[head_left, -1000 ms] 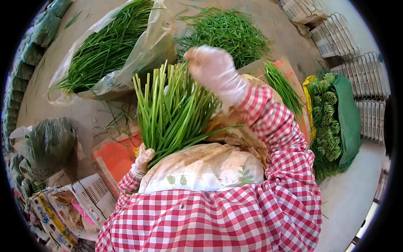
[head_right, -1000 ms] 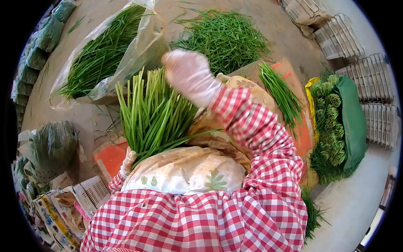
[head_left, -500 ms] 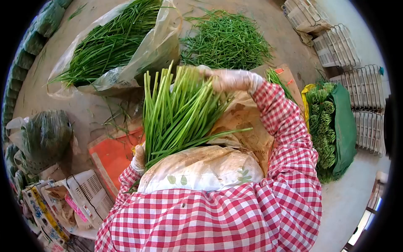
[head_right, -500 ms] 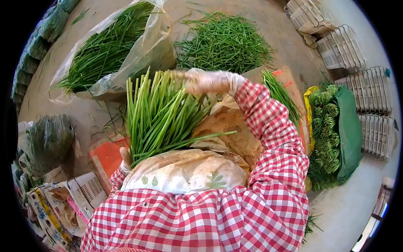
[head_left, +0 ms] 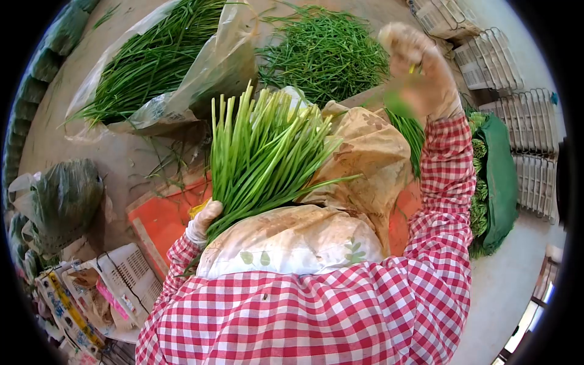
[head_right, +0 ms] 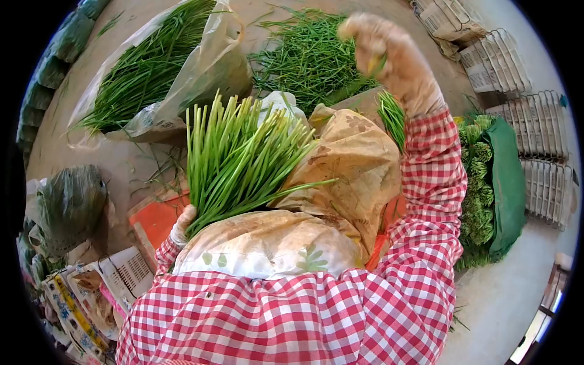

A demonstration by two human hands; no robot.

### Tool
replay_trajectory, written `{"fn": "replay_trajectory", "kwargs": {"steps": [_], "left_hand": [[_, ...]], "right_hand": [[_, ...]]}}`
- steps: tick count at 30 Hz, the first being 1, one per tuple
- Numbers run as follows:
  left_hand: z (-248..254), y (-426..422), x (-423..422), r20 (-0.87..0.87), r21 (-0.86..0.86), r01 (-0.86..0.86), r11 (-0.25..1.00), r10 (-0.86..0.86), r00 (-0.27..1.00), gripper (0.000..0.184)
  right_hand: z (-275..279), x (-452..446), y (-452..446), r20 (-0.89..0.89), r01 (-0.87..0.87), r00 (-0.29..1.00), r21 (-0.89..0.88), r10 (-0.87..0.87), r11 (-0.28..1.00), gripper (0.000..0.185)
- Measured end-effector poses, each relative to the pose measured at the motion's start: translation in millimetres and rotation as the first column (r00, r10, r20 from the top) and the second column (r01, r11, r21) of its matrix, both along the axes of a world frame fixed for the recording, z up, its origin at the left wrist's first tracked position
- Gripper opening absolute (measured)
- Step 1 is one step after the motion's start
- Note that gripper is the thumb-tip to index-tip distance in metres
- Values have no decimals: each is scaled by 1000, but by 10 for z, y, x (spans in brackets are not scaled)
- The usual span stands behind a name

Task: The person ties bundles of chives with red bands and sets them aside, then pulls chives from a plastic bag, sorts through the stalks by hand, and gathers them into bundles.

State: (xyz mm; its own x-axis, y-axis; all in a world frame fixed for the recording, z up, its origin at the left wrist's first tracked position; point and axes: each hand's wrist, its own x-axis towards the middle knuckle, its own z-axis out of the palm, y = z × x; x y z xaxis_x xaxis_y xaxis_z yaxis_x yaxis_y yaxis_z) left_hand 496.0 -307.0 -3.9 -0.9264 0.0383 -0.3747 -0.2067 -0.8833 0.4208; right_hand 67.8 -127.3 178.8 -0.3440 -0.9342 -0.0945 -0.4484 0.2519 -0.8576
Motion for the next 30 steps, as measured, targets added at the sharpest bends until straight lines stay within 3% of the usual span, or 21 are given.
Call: {"fn": "replay_trajectory", "kwargs": {"steps": [1,2,3,4,5,6,7,8,9,10,13,16,18,19,22,24,26,28,29,30], "left_hand": [[-238,-115,62,-141,-15,68,998,-70,988,68],[-150,-128,23,-159,-86,94,992,-106,982,63],[-62,-140,-15,-174,-158,116,981,-143,974,58],[25,-153,-55,-188,-229,134,964,-179,966,52],[268,-62,-132,-36,-229,83,970,-94,995,50],[382,-12,-171,111,-237,28,971,-2,994,50],[216,30,-113,136,-183,-57,981,83,987,52],[236,45,-105,142,-181,-71,981,97,985,52],[284,24,-116,151,-143,-71,987,93,984,54],[318,5,-125,157,-108,-68,992,84,984,56],[405,12,-154,122,-83,-96,992,105,987,60],[437,24,-208,33,-70,-113,991,116,993,57],[409,2,-198,53,-129,-134,983,142,988,60],[361,-52,-188,173,-141,-100,985,124,977,55],[234,-104,-171,102,-79,-109,991,117,988,50],[316,-84,-213,45,-19,-156,988,156,987,48],[491,-47,-267,130,27,-124,992,120,984,48],[531,-24,-257,103,32,-124,992,120,987,48],[627,8,-270,173,10,-130,991,126,977,47],[680,31,-270,242,-12,-136,991,135,961,46]], "right_hand": [[18,7,-63,-246,107,963,-5,-105,994,33],[35,24,-142,-475,211,857,-36,-202,977,34],[47,36,-233,-669,303,686,-93,-285,948,36],[-64,42,-347,-856,366,446,-91,-260,926,40],[-175,46,-462,-964,446,170,-111,-206,888,45],[-134,223,-542,-916,442,362,6,-173,897,53],[-78,421,-632,-737,424,628,54,-250,904,48],[-113,675,-625,-311,312,886,-145,-343,939,34],[-210,891,-664,-178,263,932,-261,-315,929,27],[-175,1113,-675,-51,200,976,-155,-210,967,29],[-365,1253,-792,-160,180,966,-137,-201,974,32],[-635,1268,-836,-3,297,954,-69,-298,952,40],[-537,1314,-784,44,323,946,-85,-320,943,36],[-512,1351,-736,44,320,947,-80,-317,944,36],[-516,1361,-638,169,340,936,-195,-310,920,28],[-656,1308,-602,-35,174,979,-390,-203,904,18],[-698,1223,-576,-110,156,974,-314,-199,936,18],[-709,1179,-570,-451,-6,887,-227,-100,974,33],[-549,1242,-585,-385,48,921,-37,-58,998,49],[-505,1301,-618,-385,45,921,-37,-55,998,49]]}}
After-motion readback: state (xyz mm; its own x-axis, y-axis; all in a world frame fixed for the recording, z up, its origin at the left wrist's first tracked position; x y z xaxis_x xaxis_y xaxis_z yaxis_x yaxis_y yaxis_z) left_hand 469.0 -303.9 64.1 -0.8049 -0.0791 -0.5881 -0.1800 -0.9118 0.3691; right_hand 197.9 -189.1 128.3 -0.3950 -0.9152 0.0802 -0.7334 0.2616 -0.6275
